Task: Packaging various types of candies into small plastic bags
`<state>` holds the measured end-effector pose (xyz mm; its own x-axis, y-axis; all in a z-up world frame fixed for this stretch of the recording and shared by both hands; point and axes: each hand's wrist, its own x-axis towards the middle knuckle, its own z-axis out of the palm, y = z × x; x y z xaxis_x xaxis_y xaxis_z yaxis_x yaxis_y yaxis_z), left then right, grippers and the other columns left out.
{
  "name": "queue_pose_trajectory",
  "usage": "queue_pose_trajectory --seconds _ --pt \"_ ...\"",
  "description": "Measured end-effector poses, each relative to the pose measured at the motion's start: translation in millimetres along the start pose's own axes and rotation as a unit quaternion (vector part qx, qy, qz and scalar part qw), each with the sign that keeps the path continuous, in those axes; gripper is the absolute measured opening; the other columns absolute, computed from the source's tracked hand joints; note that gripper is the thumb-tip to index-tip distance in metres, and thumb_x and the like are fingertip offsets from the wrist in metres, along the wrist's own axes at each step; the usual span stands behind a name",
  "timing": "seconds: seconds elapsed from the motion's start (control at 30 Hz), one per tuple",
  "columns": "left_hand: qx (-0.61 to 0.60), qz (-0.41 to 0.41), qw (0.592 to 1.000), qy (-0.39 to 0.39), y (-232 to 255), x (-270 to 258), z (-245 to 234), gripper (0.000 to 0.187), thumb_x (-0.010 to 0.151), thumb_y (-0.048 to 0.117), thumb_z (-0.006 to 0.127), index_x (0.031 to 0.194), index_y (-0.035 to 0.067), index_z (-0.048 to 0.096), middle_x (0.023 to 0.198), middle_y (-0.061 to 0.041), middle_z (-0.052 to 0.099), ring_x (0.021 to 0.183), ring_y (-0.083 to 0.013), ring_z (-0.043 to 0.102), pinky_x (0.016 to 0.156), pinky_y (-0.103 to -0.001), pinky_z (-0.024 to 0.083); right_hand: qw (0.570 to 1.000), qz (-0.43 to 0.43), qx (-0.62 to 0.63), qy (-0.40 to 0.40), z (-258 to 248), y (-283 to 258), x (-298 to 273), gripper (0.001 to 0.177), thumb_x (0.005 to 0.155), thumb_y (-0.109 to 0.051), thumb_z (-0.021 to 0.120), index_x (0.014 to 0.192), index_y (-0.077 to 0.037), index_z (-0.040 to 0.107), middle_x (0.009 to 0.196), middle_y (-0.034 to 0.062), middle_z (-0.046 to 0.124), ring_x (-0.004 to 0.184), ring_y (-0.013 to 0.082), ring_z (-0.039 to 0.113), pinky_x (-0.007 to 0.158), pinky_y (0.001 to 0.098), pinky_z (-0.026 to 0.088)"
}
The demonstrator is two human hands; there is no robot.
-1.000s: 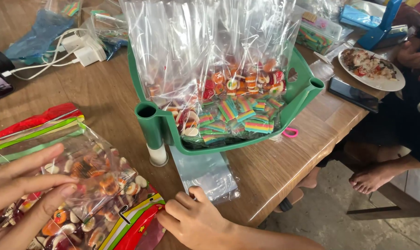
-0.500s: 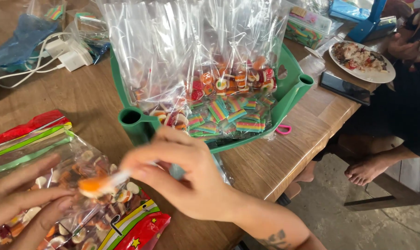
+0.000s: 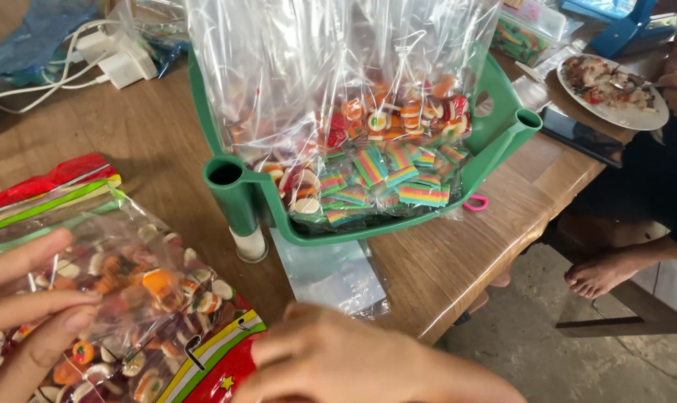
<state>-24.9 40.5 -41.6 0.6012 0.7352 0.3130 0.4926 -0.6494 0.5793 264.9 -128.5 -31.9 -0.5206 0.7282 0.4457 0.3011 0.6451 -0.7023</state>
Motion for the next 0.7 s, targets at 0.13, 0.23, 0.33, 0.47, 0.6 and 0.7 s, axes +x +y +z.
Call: queue_pose_trajectory --seconds 0.13,0.23,0.33,0.47,0.6,0.7 --pt "-0.03 -0.003 0.999 0.043 5.7 -8.5 9.2 0.02 0.088 0.011 0.062 0.101 0.005 0.076 0.167 -0.017 0.053 0.127 -0.0264 0.061 0.118 -0.04 0.043 0.926 0.0 -0.377 -0.015 46.4 36.2 -14.9 0.006 0.103 -0.016 0.069 0.108 -0.018 0.07 0.092 0.0014 0.054 0.081 0.022 0.061 0.078 0.0382 0.041" --pt "-0.07 -0.016 0.996 0.053 -2.1 -12.8 14.1 0.02 0.091 0.004 0.06 0.105 -0.003 0.071 0.17 -0.023 0.048 0.124 -0.0298 0.061 0.116 -0.042 0.044 0.907 -0.009 -0.415 0.075 42.6 47.1 1.7 0.008 0.099 -0.006 0.072 0.101 -0.013 0.069 0.089 0.0018 0.055 0.074 0.0221 0.058 0.072 0.0365 0.042" --pt "-0.055 -0.015 0.997 0.047 -11.7 -11.3 10.7 0.019 0.09 0.004 0.06 0.103 -0.004 0.072 0.17 -0.022 0.049 0.134 -0.0305 0.056 0.121 -0.044 0.041 0.906 0.001 -0.419 0.058 37.5 46.3 12.2 0.008 0.097 -0.009 0.071 0.095 -0.016 0.066 0.09 0.0023 0.055 0.075 0.0239 0.06 0.074 0.0378 0.042" --pt "-0.019 -0.013 0.999 0.036 3.5 -6.5 -1.4 0.019 0.089 0.009 0.062 0.1 0.003 0.077 0.164 -0.018 0.054 0.149 -0.0284 0.049 0.126 -0.043 0.037 0.9 -0.027 -0.435 -0.003 37.2 38.1 9.5 0.009 0.102 -0.014 0.069 0.097 -0.021 0.071 0.093 -0.0005 0.055 0.08 0.0186 0.061 0.082 0.0378 0.033" --pt "0.0 -0.01 1.0 0.012 4.5 -3.6 -6.5 0.023 0.086 0.015 0.063 0.101 0.006 0.079 0.165 -0.016 0.052 0.148 -0.0278 0.05 0.125 -0.045 0.036 0.896 -0.046 -0.441 -0.003 44.4 38.4 6.0 0.015 0.102 -0.009 0.07 0.096 -0.023 0.071 0.092 -0.0016 0.055 0.08 0.0201 0.058 0.089 0.0387 0.035" --pt "-0.017 -0.002 0.999 0.026 19.0 0.3 -6.5 0.021 0.086 0.01 0.064 0.102 0.003 0.078 0.162 -0.017 0.055 0.143 -0.0278 0.054 0.124 -0.042 0.04 0.882 -0.053 -0.467 0.044 54.4 42.7 4.5 0.025 0.101 -0.004 0.07 0.081 -0.018 0.067 0.089 0.0008 0.056 0.076 0.0194 0.054 0.086 0.037 0.036"
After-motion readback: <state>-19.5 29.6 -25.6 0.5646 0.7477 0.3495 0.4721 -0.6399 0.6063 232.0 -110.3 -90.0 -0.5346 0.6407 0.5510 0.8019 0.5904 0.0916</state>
